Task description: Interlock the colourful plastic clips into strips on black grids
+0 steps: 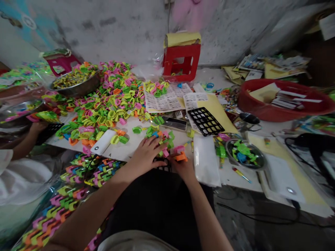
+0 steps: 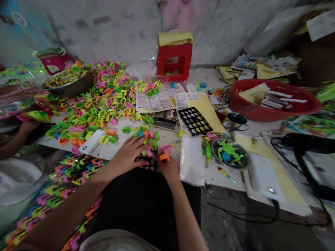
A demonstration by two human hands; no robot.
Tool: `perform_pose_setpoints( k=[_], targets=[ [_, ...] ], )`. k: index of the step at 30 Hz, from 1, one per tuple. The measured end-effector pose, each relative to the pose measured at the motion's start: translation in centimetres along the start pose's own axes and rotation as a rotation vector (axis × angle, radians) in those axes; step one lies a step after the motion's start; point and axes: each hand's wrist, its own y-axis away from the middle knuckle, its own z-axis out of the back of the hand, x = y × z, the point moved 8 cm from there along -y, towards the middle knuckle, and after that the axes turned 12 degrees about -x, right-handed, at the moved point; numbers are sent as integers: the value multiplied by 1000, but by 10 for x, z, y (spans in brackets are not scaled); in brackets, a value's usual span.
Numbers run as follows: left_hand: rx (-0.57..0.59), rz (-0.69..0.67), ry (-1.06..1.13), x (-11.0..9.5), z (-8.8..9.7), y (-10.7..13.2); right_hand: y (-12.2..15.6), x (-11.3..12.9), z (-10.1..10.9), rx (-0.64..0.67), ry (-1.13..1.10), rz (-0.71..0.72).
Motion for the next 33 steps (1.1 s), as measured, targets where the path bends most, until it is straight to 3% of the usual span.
perform_pose_setpoints(
  k=[6,11,15,19,23,27,33],
  targets=[
    [12,-8,35,6,0,1,0,13,-4,146,-134,127],
    [44,-51,93,10,-1,-3,-1,6,-17,213,70,174],
    [48,-58,120,1,1,-8,-5,8,-27,249,235,194],
    [-14,64,78,-10,1,-16,-5,21,-32,298,327,265],
    [-70,213,31,-10,-2,-20,0,26,-23,246,400,278],
    [-87,223,88,-11,-2,-20,7,28,-23,236,486,295],
    [-100,243,144,-11,1,-20,4,40,-35,397,528,372]
  ],
)
